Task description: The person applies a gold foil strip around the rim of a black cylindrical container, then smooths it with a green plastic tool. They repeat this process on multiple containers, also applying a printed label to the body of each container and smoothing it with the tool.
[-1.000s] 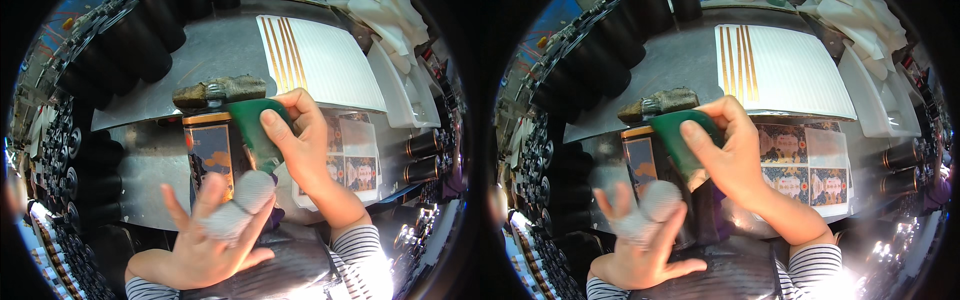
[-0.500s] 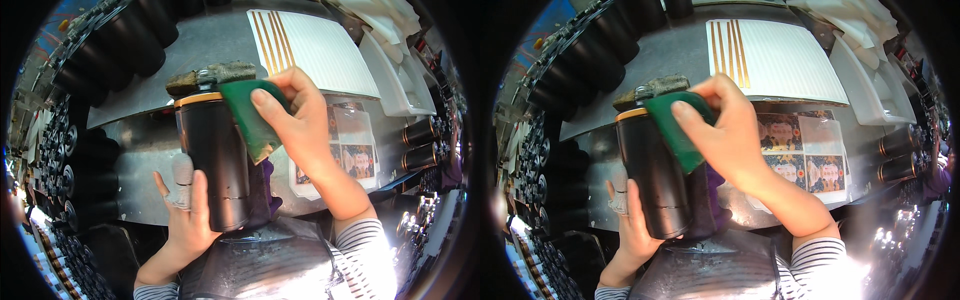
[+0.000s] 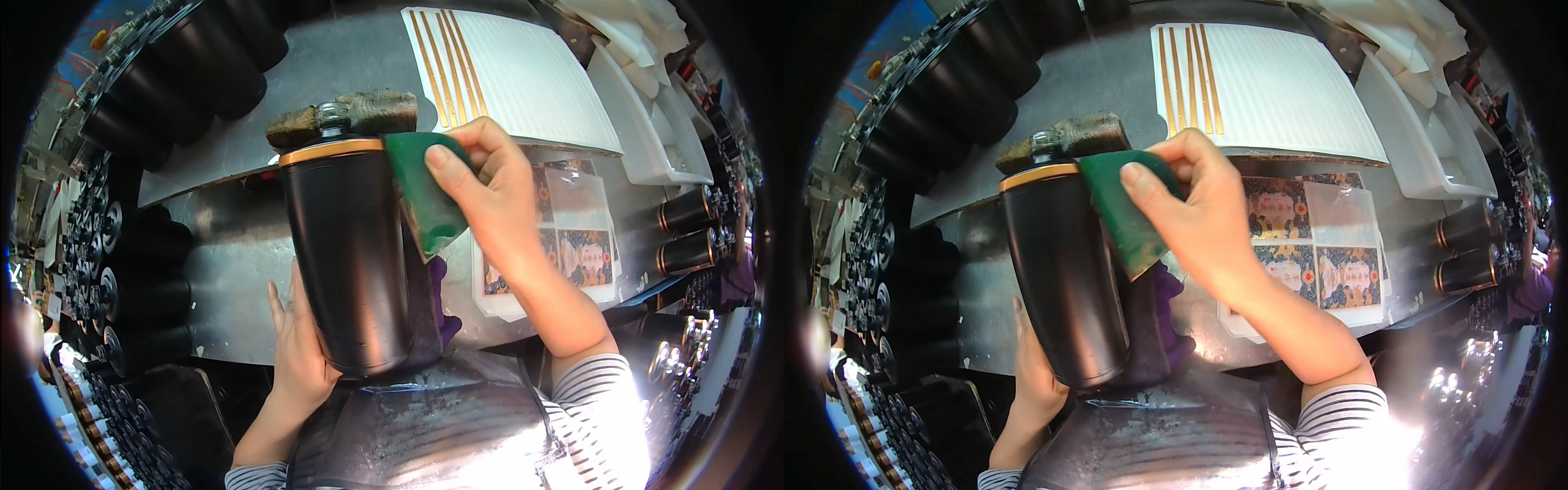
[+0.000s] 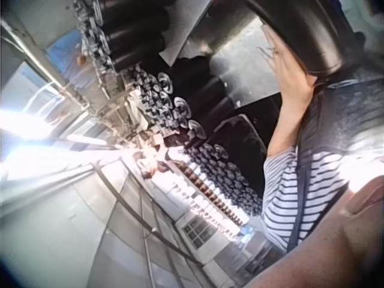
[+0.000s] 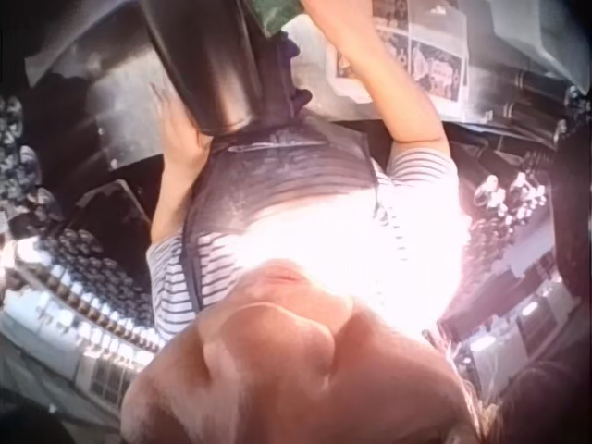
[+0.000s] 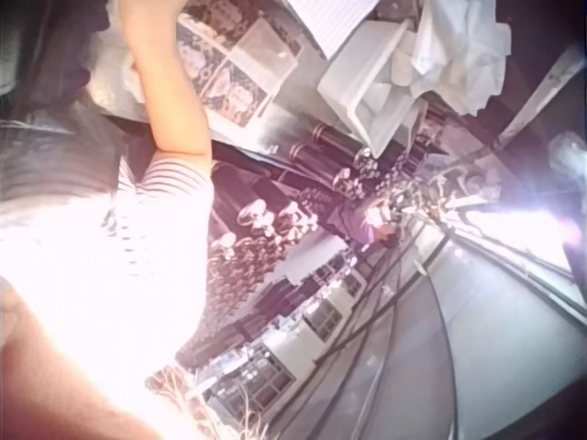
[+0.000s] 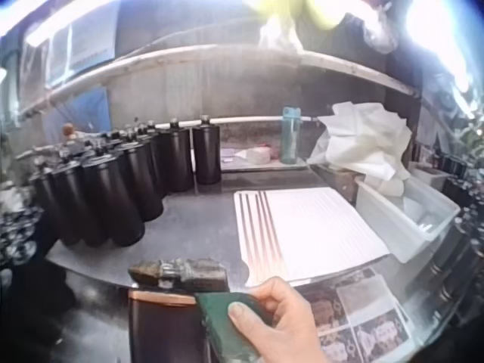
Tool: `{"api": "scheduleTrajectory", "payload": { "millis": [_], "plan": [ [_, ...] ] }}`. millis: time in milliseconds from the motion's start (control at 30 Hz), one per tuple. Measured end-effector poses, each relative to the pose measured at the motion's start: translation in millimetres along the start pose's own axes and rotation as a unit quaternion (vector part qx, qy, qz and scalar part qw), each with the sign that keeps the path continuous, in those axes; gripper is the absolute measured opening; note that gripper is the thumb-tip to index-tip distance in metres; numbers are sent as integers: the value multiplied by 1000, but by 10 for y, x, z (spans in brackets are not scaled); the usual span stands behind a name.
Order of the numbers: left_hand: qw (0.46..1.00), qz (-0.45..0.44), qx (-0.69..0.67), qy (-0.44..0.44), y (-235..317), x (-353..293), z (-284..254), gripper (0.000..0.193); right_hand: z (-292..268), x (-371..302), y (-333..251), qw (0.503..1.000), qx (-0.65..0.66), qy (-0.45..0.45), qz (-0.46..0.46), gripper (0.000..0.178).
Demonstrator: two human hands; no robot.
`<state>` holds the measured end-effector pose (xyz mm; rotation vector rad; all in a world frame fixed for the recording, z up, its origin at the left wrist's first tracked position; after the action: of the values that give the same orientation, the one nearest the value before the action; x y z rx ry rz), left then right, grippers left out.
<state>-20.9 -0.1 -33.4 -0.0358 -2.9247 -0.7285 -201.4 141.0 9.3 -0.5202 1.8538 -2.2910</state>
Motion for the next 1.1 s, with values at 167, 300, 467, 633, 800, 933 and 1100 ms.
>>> {"api": "scheduleTrajectory", "payload": {
  "millis": [167,300,467,633,800,933,1100],
  "plan": [
    [988,-5,-146,43,279,81,-253,116,181,45,-373,998,5,-17,-65,17],
    [995,66,-21,72,403,178,-259,118,171,83,-250,996,-64,-30,-61,17],
    [968,22,-251,1,11,127,-149,125,-360,23,-62,994,-87,46,-50,12],
    [785,-102,-610,38,-72,620,-217,112,-404,13,186,995,53,34,82,18],
    [963,12,-213,165,139,687,-649,65,-383,-172,749,937,153,-12,314,24],
    [992,59,68,84,533,910,-765,47,-513,-204,730,953,132,-2,273,28],
    [982,128,-30,137,526,964,-861,46,-296,-105,287,994,35,43,92,26]
  ]
}}
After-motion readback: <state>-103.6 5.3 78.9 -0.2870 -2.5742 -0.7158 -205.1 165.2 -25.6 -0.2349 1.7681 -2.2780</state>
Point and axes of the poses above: each hand's wrist, its own x-axis towards the middle knuckle, its own z-axis out of the palm, y = z × x, the point moved 9 cm from there along x, towards the middle knuckle, and after that the axes turned 5 degrees about x, right-handed, at the moved point
